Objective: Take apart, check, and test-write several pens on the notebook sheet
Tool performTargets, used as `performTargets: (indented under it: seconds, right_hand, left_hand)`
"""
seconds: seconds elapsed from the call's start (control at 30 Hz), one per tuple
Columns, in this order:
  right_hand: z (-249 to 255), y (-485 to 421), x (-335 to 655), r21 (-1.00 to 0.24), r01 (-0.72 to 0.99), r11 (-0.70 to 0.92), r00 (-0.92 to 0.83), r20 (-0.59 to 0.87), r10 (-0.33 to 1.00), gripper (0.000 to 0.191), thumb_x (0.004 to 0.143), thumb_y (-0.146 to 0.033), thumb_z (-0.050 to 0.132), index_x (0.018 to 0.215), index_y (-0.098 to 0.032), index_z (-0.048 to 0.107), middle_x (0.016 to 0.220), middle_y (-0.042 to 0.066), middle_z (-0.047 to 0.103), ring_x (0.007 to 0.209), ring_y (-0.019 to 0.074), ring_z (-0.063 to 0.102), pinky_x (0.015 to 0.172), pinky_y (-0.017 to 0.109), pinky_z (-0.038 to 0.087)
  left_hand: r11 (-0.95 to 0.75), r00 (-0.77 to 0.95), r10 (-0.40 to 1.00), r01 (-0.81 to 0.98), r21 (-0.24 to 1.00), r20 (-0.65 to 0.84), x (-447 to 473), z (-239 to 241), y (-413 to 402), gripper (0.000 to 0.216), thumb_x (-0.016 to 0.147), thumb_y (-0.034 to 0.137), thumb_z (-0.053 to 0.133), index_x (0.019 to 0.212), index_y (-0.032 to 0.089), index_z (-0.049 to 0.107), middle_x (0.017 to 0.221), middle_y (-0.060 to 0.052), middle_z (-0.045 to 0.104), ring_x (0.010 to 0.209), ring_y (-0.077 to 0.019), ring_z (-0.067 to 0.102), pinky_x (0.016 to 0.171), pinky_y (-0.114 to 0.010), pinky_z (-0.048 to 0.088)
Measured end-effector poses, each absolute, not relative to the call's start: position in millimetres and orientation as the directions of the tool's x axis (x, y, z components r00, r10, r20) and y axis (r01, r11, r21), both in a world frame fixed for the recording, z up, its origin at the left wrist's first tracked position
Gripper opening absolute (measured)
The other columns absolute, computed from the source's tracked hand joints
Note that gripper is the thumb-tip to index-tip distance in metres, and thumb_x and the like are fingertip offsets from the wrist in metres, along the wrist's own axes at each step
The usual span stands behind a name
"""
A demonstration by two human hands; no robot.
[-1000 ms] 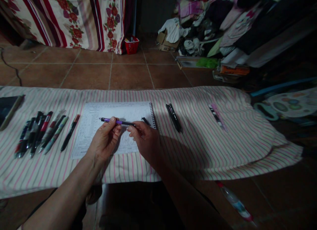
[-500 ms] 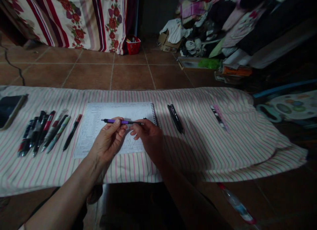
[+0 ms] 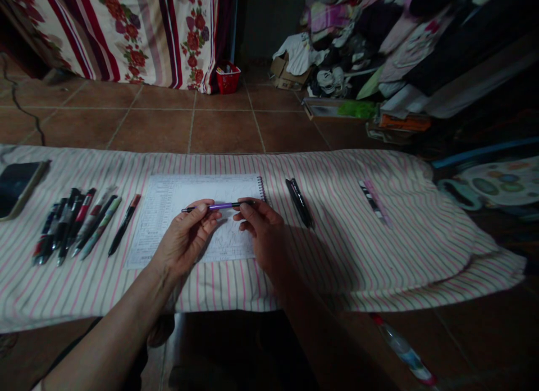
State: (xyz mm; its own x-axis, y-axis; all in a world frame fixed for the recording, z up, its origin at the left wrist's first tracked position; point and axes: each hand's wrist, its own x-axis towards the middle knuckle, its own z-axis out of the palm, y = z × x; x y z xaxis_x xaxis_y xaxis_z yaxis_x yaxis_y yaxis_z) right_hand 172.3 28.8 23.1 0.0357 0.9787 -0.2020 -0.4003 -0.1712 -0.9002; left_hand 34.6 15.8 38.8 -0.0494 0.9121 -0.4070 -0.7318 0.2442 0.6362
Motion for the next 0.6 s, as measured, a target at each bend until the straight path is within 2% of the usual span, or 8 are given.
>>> performTargets:
  seconds: [0.23, 0.5, 0.6]
  right_hand:
    - [28.4, 33.0, 177.3, -0.808, -0.538, -0.241, 0.084, -0.336, 0.938, 0.015, 0.065, -0.027, 0.070, 0.080, -0.022, 0.069, 0.076, -0.003, 0.069, 0.065, 0.0083, 0.063, 0.052, 0.017, 0.042]
    - [29.8, 34.6, 179.8, -0.747, -0.617, -0.248, 0.011, -0.323, 0.946, 0.015, 0.068, -0.019, 0.066, 0.083, -0.020, 0.067, 0.081, -0.002, 0.072, 0.063, 0.0058, 0.063, 0.050, 0.013, 0.043]
    - [28.2, 35.8, 180.7, -0.729, -0.636, -0.253, -0.008, -0.322, 0.947, 0.016, 0.068, -0.018, 0.066, 0.083, -0.020, 0.067, 0.080, -0.002, 0.072, 0.062, 0.0057, 0.063, 0.049, 0.013, 0.044]
  left_hand:
    - [0.254, -0.038, 0.929, -0.658, 0.708, -0.369, 37.4, 36.9, 12.2, 0.020, 0.069, 0.003, 0.070, 0.087, 0.011, 0.068, 0.079, -0.008, 0.073, 0.066, -0.0124, 0.069, 0.063, -0.016, 0.056]
    - [0.225, -0.018, 0.964, -0.485, 0.845, -0.267, 39.0, 34.9, 9.0, 0.028, 0.061, 0.020, 0.081, 0.085, 0.012, 0.069, 0.065, -0.004, 0.071, 0.059, -0.0105, 0.065, 0.060, -0.018, 0.051]
    - [0.198, -0.050, 0.970, -0.392, 0.898, -0.236, 40.4, 33.7, 7.6, 0.031, 0.062, 0.023, 0.080, 0.089, 0.012, 0.068, 0.068, -0.004, 0.072, 0.056, -0.0103, 0.064, 0.060, -0.021, 0.051]
